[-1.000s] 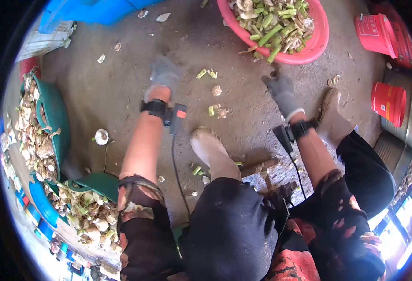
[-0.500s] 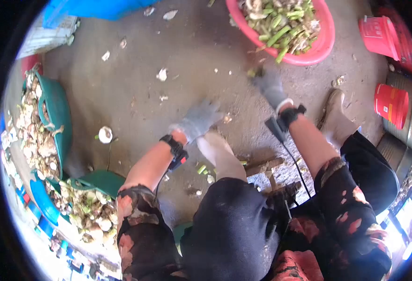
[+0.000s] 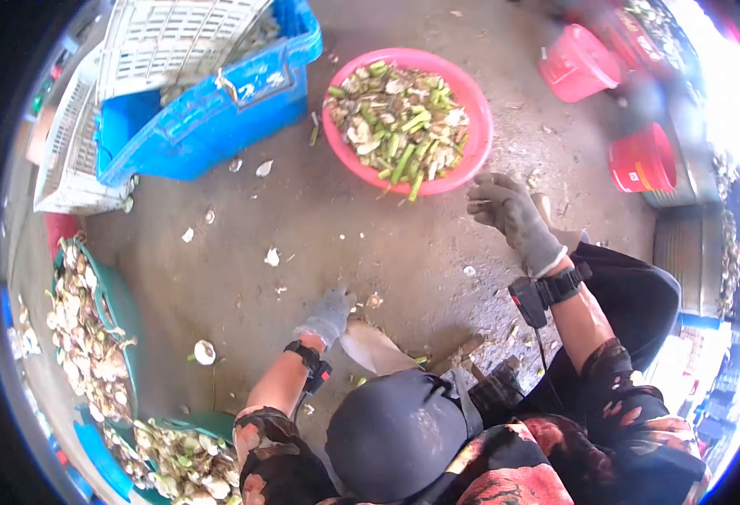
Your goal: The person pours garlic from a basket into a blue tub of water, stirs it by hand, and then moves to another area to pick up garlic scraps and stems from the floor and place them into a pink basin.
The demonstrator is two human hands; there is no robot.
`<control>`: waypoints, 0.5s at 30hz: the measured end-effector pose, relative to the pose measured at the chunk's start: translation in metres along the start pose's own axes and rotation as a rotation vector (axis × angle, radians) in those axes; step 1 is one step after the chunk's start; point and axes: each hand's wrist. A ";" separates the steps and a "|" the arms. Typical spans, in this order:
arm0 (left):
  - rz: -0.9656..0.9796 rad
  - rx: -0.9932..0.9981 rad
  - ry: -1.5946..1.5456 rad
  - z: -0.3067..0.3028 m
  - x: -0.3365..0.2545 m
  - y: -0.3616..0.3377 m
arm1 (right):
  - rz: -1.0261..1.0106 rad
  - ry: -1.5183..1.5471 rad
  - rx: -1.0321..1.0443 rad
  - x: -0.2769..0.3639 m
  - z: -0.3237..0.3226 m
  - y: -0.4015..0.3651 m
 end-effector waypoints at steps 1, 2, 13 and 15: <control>-0.025 0.021 0.024 0.006 0.001 0.003 | -0.021 -0.077 -0.009 0.015 0.000 -0.022; -0.046 0.050 0.053 0.010 0.004 0.004 | -0.036 -0.148 -0.027 0.028 -0.001 -0.046; -0.342 -0.078 -0.135 0.020 0.058 0.037 | -0.495 -0.898 -0.395 0.148 -0.033 -0.270; -0.145 -0.178 0.079 -0.020 0.061 0.058 | -0.527 -0.892 -0.305 0.159 -0.042 -0.260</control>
Point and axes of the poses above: each hand's wrist, its own y-axis towards the middle knuckle, its own z-axis out of the palm, x = y × z, and after that the axes turned 13 degrees about -y, right-handed
